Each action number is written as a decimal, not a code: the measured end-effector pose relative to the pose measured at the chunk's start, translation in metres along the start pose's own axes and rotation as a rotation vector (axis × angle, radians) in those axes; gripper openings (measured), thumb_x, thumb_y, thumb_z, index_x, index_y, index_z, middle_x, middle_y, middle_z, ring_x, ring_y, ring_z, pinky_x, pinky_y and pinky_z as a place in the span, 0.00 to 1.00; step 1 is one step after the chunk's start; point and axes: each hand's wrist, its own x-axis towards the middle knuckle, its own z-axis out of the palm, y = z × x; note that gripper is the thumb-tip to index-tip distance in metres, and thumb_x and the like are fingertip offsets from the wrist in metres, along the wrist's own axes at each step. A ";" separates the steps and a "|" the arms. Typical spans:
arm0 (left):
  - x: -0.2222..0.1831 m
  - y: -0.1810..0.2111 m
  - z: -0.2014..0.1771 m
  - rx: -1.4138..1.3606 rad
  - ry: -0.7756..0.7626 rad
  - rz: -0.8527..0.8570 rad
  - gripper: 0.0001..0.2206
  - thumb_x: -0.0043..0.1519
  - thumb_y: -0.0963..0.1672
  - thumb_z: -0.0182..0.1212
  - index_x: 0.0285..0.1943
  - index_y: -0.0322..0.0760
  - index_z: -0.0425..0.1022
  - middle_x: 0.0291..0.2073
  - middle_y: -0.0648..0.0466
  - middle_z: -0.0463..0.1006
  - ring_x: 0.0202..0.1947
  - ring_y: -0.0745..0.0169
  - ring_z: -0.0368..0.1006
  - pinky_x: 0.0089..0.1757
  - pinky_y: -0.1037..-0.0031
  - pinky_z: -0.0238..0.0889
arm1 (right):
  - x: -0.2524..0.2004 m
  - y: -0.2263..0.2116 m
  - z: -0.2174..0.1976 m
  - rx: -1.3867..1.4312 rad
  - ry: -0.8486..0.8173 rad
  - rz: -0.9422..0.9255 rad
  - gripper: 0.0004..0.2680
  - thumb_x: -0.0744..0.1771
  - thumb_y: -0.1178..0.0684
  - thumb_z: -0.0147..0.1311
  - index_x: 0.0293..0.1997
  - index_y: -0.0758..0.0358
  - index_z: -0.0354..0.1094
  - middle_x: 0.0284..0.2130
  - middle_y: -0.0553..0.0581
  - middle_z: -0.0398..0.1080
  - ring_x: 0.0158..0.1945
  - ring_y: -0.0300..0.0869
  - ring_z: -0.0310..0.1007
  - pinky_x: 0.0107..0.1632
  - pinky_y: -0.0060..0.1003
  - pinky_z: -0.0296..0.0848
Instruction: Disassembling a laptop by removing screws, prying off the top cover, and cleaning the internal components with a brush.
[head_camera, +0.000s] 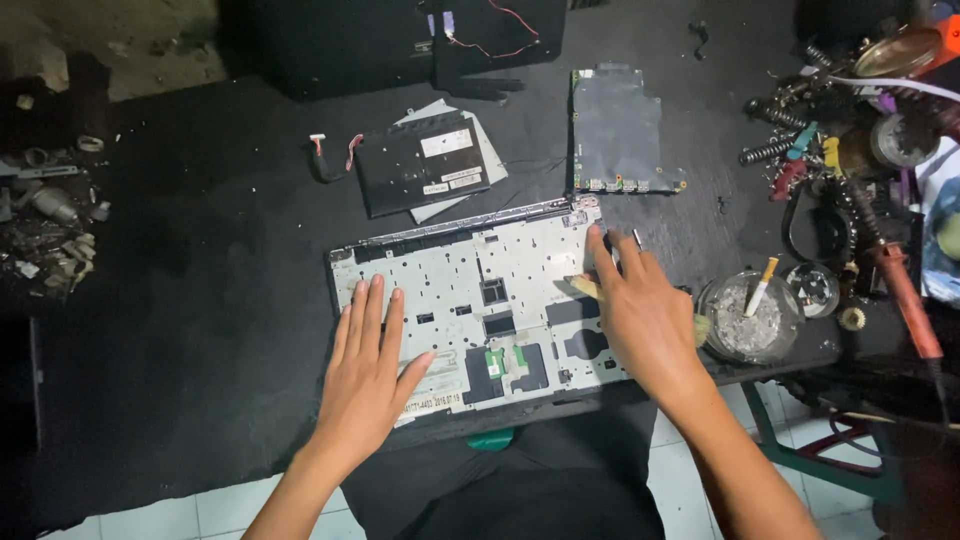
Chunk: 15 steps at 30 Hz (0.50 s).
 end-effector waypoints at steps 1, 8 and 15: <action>0.002 0.000 -0.001 0.010 0.022 0.013 0.38 0.69 0.57 0.45 0.82 0.34 0.41 0.81 0.40 0.41 0.80 0.41 0.37 0.72 0.56 0.37 | 0.001 0.000 0.000 -0.001 0.006 0.003 0.31 0.61 0.68 0.51 0.76 0.61 0.50 0.60 0.62 0.63 0.49 0.53 0.69 0.11 0.38 0.62; 0.001 0.000 -0.002 -0.009 0.015 0.015 0.38 0.69 0.57 0.46 0.83 0.35 0.38 0.81 0.41 0.39 0.80 0.41 0.36 0.72 0.55 0.36 | 0.001 -0.001 -0.005 0.014 0.018 0.001 0.29 0.62 0.67 0.51 0.74 0.61 0.52 0.61 0.62 0.63 0.47 0.52 0.71 0.11 0.39 0.64; 0.002 0.000 -0.003 -0.002 0.019 0.017 0.38 0.70 0.56 0.46 0.83 0.35 0.37 0.81 0.41 0.38 0.80 0.41 0.36 0.72 0.54 0.37 | 0.001 -0.002 -0.009 0.001 0.008 -0.013 0.27 0.64 0.64 0.49 0.74 0.61 0.52 0.62 0.61 0.62 0.49 0.53 0.71 0.11 0.40 0.63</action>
